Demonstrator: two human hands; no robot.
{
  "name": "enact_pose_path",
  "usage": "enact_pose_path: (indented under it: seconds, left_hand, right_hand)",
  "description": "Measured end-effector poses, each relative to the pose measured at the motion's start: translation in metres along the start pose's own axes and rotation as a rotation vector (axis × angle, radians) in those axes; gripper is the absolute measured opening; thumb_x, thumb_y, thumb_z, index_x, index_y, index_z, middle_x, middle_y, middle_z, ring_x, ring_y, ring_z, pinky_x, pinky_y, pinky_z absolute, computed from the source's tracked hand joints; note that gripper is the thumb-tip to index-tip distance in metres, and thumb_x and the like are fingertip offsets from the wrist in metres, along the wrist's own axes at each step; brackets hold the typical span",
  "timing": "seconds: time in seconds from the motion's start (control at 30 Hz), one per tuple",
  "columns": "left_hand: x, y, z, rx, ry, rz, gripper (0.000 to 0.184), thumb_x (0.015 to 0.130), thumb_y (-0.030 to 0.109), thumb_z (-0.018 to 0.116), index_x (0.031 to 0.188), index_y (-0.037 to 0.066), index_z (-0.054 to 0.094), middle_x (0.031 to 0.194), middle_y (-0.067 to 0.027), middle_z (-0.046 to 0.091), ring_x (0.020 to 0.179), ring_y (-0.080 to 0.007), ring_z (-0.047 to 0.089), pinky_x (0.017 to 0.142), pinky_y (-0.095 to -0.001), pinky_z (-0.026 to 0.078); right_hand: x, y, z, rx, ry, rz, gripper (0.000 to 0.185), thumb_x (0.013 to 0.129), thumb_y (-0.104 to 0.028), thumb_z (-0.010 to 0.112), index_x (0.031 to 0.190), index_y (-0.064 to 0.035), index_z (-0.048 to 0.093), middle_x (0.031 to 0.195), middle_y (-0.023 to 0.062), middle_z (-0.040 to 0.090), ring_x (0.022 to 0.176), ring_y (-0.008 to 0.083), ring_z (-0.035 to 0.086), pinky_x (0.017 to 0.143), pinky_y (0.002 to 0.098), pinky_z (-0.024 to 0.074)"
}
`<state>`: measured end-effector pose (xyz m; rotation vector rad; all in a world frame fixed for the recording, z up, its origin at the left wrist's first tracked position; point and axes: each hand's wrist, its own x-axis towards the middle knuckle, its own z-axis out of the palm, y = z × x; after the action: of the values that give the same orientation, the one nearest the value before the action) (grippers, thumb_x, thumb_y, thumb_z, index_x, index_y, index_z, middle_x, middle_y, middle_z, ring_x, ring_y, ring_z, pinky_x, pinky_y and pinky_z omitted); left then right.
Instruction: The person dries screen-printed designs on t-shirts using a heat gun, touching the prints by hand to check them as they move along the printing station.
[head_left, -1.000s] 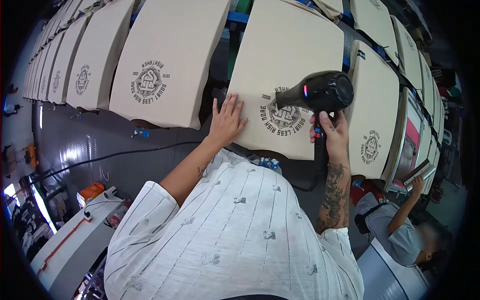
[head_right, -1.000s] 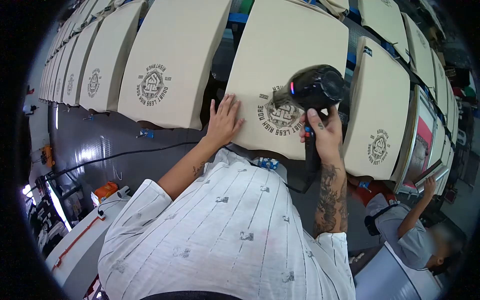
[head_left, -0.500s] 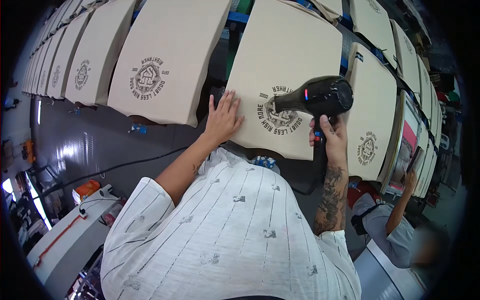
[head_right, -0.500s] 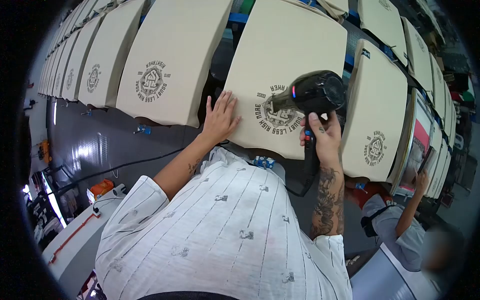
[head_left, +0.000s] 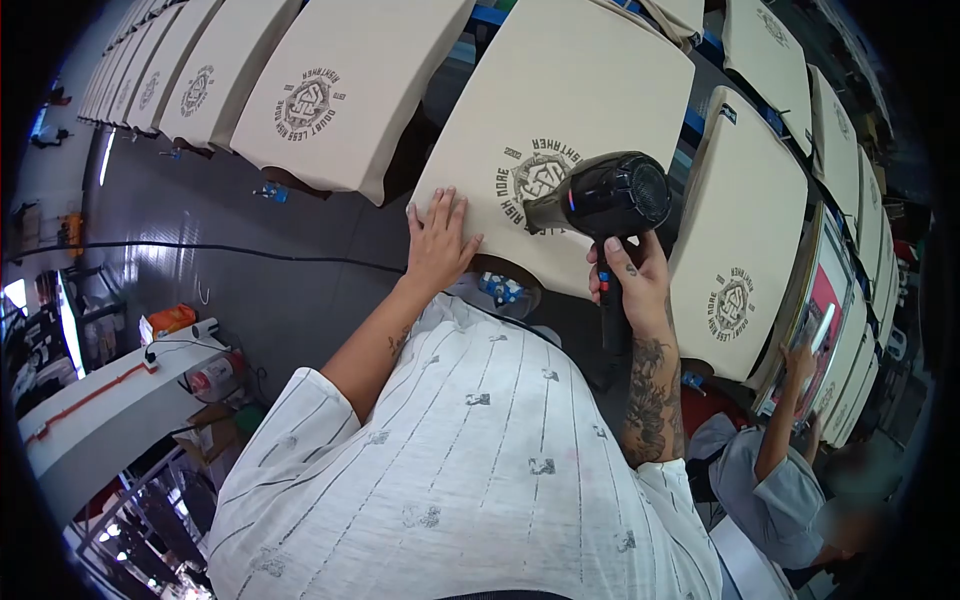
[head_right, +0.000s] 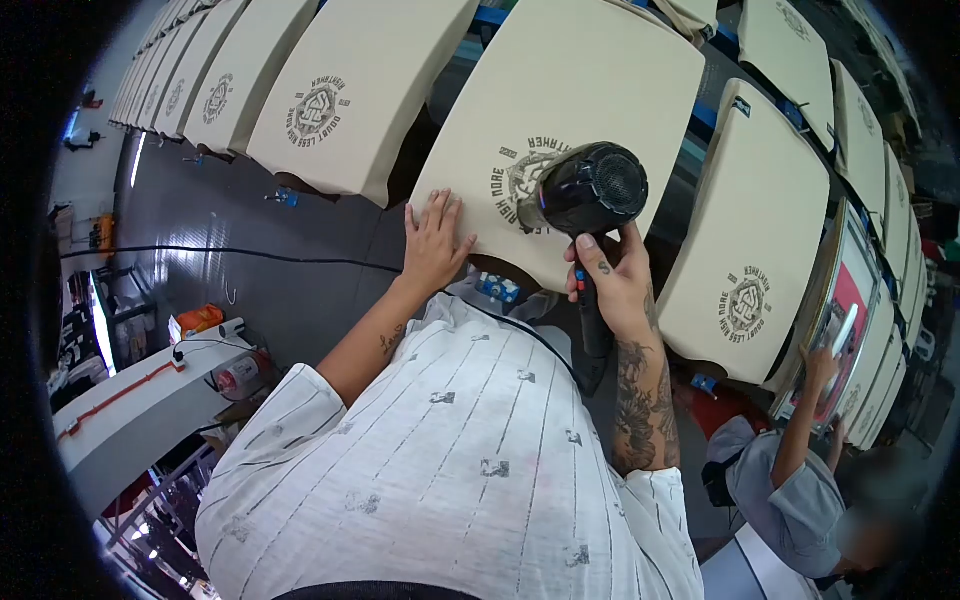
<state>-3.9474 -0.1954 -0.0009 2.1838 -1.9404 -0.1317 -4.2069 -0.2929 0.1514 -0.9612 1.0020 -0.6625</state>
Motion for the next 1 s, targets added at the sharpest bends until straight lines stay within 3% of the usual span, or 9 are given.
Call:
enact_pose_path:
  seconds: [0.17, 0.37, 0.83, 1.0]
  left_hand:
    - [-0.018, 0.021, 0.000, 0.020, 0.018, -0.045, 0.058, 0.093, 0.038, 0.057, 0.139, 0.006, 0.044, 0.149, -0.0154, 0.036, 0.141, -0.0309, 0.032, 0.113, -0.0625, 0.015]
    - [-0.016, 0.025, 0.004, 0.010, 0.016, -0.071, 0.058, 0.092, 0.037, 0.057, 0.139, 0.005, 0.045, 0.149, -0.0156, 0.036, 0.142, -0.0309, 0.031, 0.112, -0.0631, 0.015]
    - [0.073, -0.027, 0.017, 0.026, 0.039, 0.023, 0.059, 0.093, 0.040, 0.056, 0.140, 0.006, 0.045, 0.151, -0.0146, 0.034, 0.143, -0.0298, 0.029, 0.113, -0.0625, 0.015]
    - [0.106, -0.030, 0.023, 0.030, 0.020, 0.066, 0.063, 0.093, 0.044, 0.051, 0.141, 0.005, 0.044, 0.153, -0.0152, 0.031, 0.145, -0.0276, 0.025, 0.112, -0.0644, 0.014]
  right_hand:
    - [-0.015, -0.002, -0.043, -0.038, 0.061, -0.071, 0.031, 0.097, -0.023, 0.060, 0.118, -0.0024, 0.048, 0.086, 0.0112, 0.061, 0.058, 0.0138, 0.058, 0.048, 0.0262, 0.0491]
    - [-0.008, -0.005, -0.067, -0.061, 0.125, -0.127, 0.034, 0.097, -0.021, 0.060, 0.120, -0.0025, 0.046, 0.086, 0.0109, 0.061, 0.057, 0.0137, 0.058, 0.048, 0.0262, 0.0488]
    - [0.082, -0.024, 0.038, -0.045, -0.063, -0.083, 0.039, 0.095, -0.024, 0.064, 0.123, -0.0020, 0.046, 0.084, 0.0108, 0.062, 0.058, 0.0140, 0.059, 0.049, 0.0270, 0.0506]
    - [0.109, -0.033, 0.028, -0.102, 0.060, -0.137, 0.036, 0.096, -0.023, 0.063, 0.121, -0.0033, 0.046, 0.085, 0.0110, 0.062, 0.056, 0.0145, 0.060, 0.049, 0.0263, 0.0506]
